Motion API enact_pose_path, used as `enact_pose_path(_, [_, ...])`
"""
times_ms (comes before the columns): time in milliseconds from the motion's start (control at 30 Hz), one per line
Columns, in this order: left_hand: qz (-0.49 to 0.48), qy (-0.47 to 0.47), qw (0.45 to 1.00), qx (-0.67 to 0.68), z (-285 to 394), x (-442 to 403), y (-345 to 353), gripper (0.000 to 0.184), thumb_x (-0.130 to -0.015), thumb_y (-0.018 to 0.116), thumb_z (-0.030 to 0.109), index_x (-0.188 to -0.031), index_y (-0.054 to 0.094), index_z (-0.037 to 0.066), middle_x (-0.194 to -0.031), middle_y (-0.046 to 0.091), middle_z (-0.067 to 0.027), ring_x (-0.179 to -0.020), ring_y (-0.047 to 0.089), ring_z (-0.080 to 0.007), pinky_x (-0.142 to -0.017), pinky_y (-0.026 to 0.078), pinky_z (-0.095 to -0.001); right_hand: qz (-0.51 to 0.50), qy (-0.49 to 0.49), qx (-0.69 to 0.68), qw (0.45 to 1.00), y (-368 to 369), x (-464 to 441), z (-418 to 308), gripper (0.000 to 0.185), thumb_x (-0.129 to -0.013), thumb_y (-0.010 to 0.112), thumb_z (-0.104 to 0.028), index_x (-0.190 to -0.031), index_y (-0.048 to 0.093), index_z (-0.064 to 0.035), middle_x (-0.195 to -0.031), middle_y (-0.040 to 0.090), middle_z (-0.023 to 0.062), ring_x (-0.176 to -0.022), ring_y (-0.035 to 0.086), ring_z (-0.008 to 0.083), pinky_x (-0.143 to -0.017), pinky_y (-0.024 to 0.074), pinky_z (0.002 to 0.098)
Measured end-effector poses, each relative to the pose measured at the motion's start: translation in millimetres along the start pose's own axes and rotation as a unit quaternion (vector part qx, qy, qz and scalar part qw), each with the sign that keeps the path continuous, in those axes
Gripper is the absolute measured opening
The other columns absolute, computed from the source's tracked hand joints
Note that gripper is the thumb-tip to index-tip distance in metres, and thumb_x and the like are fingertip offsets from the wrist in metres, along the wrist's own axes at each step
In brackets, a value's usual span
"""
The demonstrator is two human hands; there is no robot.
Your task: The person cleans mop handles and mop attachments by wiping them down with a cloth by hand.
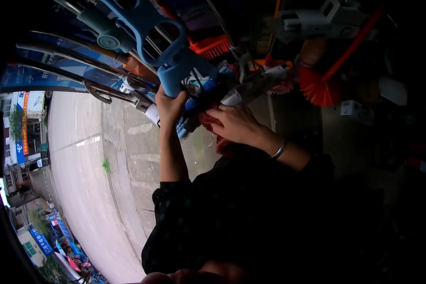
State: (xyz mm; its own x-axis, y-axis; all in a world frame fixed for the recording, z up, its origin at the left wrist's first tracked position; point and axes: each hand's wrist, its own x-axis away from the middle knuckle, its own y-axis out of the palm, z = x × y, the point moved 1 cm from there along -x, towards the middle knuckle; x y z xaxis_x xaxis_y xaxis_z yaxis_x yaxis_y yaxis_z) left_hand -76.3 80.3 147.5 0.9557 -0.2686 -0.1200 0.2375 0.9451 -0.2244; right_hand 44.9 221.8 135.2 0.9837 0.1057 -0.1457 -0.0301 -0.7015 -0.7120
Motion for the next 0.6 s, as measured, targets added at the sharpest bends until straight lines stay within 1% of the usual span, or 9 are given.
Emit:
enact_pose_path(133, [-0.028,-0.012,0.999,0.013,-3,3,6,0.019,-0.068,0.058,0.003,-0.087,0.055,0.000,-0.069,0.054,0.0005,-0.063,0.049,-0.0073,-0.059,0.043,-0.0229,-0.034,-0.001,0.025,0.999,20,-32,-6,0.032,-0.077,0.058,-0.026,-0.104,0.059,-0.0077,-0.090,0.063,0.0155,-0.079,0.062,0.0331,-0.068,0.0497,0.0410])
enact_pose_path(200, [-0.023,-0.034,0.999,0.024,3,5,6,0.018,-0.068,0.058,0.003,-0.085,0.055,0.000,-0.068,0.054,0.0005,-0.062,0.050,-0.0064,-0.057,0.043,-0.0224,-0.111,-0.002,0.027,0.993,27,-44,-2,0.035,-0.076,0.059,-0.030,-0.103,0.059,-0.0088,-0.095,0.063,0.0155,-0.082,0.062,0.0328,-0.072,0.0494,0.0408])
enact_pose_path(233, [-0.025,-0.033,0.999,0.024,2,4,7,0.018,-0.068,0.058,0.003,-0.085,0.055,0.000,-0.068,0.054,0.0005,-0.062,0.050,-0.0064,-0.057,0.043,-0.0224,-0.110,-0.001,0.027,0.994,23,-51,-6,0.035,-0.076,0.059,-0.030,-0.103,0.059,-0.0088,-0.095,0.063,0.0155,-0.082,0.062,0.0328,-0.072,0.0494,0.0408])
enact_pose_path(300, [-0.034,-0.003,0.999,0.030,1,5,8,0.018,-0.068,0.058,0.003,-0.085,0.055,0.000,-0.068,0.055,0.0005,-0.061,0.050,-0.0066,-0.057,0.043,-0.0228,-0.196,0.033,0.119,0.973,14,-65,-16,0.038,-0.073,0.060,-0.035,-0.101,0.061,-0.0093,-0.098,0.063,0.0149,-0.086,0.062,0.0314,-0.077,0.0484,0.0408])
enact_pose_path(333, [-0.036,-0.002,0.999,0.028,-1,4,9,0.018,-0.068,0.058,0.003,-0.085,0.055,0.000,-0.068,0.055,0.0005,-0.061,0.050,-0.0066,-0.057,0.043,-0.0228,-0.255,-0.001,0.109,0.961,16,-76,-10,0.039,-0.071,0.061,-0.036,-0.097,0.064,-0.0084,-0.099,0.063,0.0141,-0.091,0.061,0.0290,-0.080,0.0477,0.0397])
enact_pose_path(367, [-0.029,-0.005,0.999,0.034,-2,4,9,0.018,-0.067,0.058,0.003,-0.085,0.055,0.000,-0.068,0.055,0.0004,-0.061,0.050,-0.0066,-0.056,0.043,-0.0228,-0.241,-0.030,0.111,0.964,18,-83,-7,0.037,-0.069,0.062,-0.034,-0.095,0.065,-0.0080,-0.099,0.063,0.0152,-0.095,0.060,0.0274,-0.080,0.0478,0.0392])
enact_pose_path(467, [-0.012,-0.006,1.000,0.028,-6,-1,11,0.019,-0.067,0.059,0.003,-0.085,0.055,0.000,-0.068,0.055,0.0002,-0.061,0.050,-0.0068,-0.056,0.043,-0.0228,-0.244,-0.038,0.113,0.962,20,-89,1,0.037,-0.068,0.063,-0.034,-0.095,0.065,-0.0079,-0.100,0.062,0.0169,-0.097,0.059,0.0273,-0.079,0.0478,0.0396])
enact_pose_path(567, [-0.005,-0.017,1.000,0.002,-3,-5,11,0.019,-0.067,0.059,0.004,-0.085,0.055,0.000,-0.069,0.056,-0.0002,-0.061,0.050,-0.0074,-0.057,0.043,-0.0231,-0.182,-0.034,0.117,0.976,21,-74,4,0.035,-0.067,0.064,-0.033,-0.091,0.065,-0.0080,-0.094,0.064,0.0167,-0.090,0.061,0.0294,-0.075,0.0489,0.0401])
enact_pose_path(600, [-0.011,-0.028,1.000,-0.009,-2,-8,11,0.019,-0.066,0.059,0.005,-0.085,0.055,0.000,-0.069,0.056,-0.0005,-0.062,0.051,-0.0078,-0.058,0.043,-0.0235,-0.153,0.014,0.066,0.986,18,-62,7,0.033,-0.067,0.064,-0.032,-0.090,0.064,-0.0081,-0.088,0.064,0.0153,-0.085,0.062,0.0304,-0.073,0.0493,0.0398])
